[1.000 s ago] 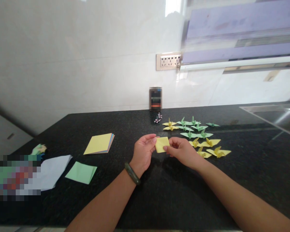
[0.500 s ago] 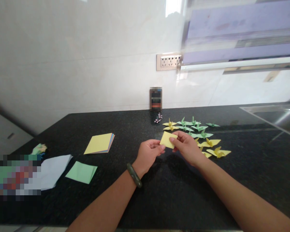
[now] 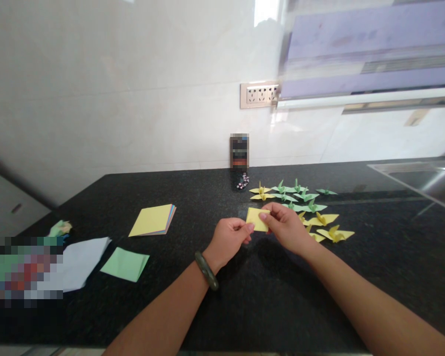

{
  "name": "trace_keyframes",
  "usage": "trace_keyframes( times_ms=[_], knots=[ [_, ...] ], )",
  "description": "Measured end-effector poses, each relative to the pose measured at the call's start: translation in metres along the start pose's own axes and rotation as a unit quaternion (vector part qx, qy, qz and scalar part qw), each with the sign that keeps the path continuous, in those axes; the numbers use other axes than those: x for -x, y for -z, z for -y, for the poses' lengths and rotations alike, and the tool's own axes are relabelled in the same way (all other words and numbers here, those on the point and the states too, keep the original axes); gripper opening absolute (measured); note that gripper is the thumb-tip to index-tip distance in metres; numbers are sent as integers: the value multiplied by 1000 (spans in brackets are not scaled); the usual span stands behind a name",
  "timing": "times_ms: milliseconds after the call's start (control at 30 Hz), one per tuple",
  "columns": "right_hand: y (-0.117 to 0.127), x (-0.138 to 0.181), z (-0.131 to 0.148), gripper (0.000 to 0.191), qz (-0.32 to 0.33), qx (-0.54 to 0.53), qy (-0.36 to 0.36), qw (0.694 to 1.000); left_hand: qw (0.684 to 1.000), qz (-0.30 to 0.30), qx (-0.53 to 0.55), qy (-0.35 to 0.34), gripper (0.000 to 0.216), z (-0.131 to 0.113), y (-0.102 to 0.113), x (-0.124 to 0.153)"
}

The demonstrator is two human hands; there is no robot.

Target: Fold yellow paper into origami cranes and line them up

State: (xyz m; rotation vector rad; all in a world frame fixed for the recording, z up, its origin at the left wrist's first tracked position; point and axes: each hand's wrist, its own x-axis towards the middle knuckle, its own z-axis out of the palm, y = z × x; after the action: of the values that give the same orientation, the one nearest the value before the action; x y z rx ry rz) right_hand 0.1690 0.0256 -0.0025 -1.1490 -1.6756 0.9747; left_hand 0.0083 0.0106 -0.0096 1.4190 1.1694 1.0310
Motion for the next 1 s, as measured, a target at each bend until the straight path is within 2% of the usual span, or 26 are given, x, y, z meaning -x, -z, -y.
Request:
trace_keyframes(
  times_ms=[100, 167, 467, 667, 833, 1000],
  knots=[
    [0, 2, 2, 18, 12, 76, 40, 996, 995, 26, 91, -21, 23, 0, -1, -1],
    [-1, 4, 5, 16, 25, 118, 67, 990, 994, 15, 107, -31, 25, 0, 0, -1],
    [-4, 7, 12, 15, 35, 163, 80, 983, 997, -76, 0, -34, 28, 1, 2, 0],
    [-3, 7, 11, 14, 26, 156, 72, 985, 998, -29, 46, -14, 39, 1, 1, -1],
    [-2, 3, 6, 15, -14, 106, 54, 993, 997, 47, 42, 49, 27, -1, -2, 0],
    [-8, 3, 7, 22, -2, -73, 2, 997, 990, 0, 126, 61, 26, -4, -4, 2]
  ],
)
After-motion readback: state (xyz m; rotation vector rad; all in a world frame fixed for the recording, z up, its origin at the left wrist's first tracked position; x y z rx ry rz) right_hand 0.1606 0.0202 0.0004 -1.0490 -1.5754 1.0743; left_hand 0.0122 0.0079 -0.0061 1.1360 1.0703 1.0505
